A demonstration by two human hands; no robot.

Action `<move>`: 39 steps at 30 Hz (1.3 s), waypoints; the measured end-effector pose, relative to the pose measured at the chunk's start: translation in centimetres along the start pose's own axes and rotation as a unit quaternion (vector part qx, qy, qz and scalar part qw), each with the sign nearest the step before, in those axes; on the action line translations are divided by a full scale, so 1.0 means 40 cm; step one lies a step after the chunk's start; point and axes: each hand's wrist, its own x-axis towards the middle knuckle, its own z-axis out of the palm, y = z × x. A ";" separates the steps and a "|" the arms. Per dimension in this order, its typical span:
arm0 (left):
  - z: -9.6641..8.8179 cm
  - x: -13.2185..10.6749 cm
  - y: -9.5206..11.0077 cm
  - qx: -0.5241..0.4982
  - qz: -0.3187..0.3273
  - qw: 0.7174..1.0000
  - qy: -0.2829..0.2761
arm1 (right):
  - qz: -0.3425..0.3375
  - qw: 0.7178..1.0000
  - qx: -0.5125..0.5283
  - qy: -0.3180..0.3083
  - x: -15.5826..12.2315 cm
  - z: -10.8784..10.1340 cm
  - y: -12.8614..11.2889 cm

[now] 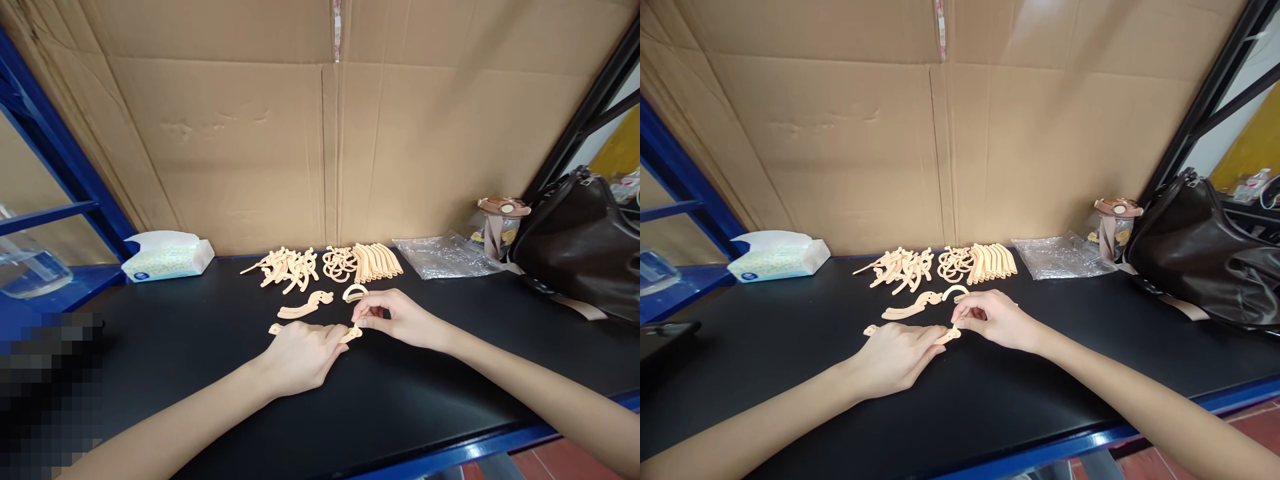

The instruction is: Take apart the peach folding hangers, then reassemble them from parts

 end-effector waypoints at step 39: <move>-0.033 0.004 -0.011 -0.769 -0.251 0.581 -0.086 | -0.010 0.964 -0.209 0.163 0.008 -0.022 0.021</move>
